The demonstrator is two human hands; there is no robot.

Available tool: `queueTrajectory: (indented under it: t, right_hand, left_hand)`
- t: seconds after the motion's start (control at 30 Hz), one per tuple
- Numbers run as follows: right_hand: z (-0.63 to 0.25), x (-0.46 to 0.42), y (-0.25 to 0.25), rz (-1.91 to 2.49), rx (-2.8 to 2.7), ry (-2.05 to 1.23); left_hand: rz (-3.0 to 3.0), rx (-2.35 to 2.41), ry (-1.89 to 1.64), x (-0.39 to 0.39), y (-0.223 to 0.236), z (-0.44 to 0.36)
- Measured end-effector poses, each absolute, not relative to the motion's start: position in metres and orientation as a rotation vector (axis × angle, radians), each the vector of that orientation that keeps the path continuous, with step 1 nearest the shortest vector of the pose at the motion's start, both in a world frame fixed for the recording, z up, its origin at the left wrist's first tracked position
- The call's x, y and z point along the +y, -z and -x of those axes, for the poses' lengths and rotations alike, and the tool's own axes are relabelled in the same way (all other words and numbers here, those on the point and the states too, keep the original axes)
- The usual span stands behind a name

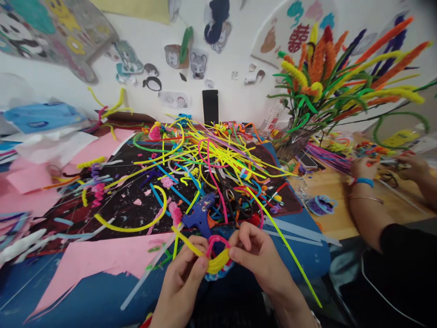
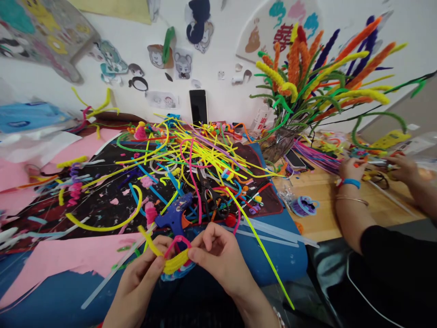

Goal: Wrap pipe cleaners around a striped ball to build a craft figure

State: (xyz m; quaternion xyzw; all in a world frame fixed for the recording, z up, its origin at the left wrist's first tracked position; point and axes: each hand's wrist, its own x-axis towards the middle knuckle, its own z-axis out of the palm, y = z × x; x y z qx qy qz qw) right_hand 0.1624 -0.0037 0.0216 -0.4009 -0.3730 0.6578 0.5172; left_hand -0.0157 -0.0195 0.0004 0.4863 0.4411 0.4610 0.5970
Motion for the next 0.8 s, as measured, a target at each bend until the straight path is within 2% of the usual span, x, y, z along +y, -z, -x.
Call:
queueTrajectory:
  t: [0.6, 0.8]
  right_hand:
    - [-0.155, -0.012, -0.027, 0.907, -0.982, -1.353]
    - [-0.142, -0.016, -0.024, 0.879, -0.971, -1.336]
  left_hand:
    - [-0.766, 0.869, -1.227, -0.023, -0.002, -0.004]
    - [-0.466, 0.772, -1.398, -0.019, -0.006, -0.017]
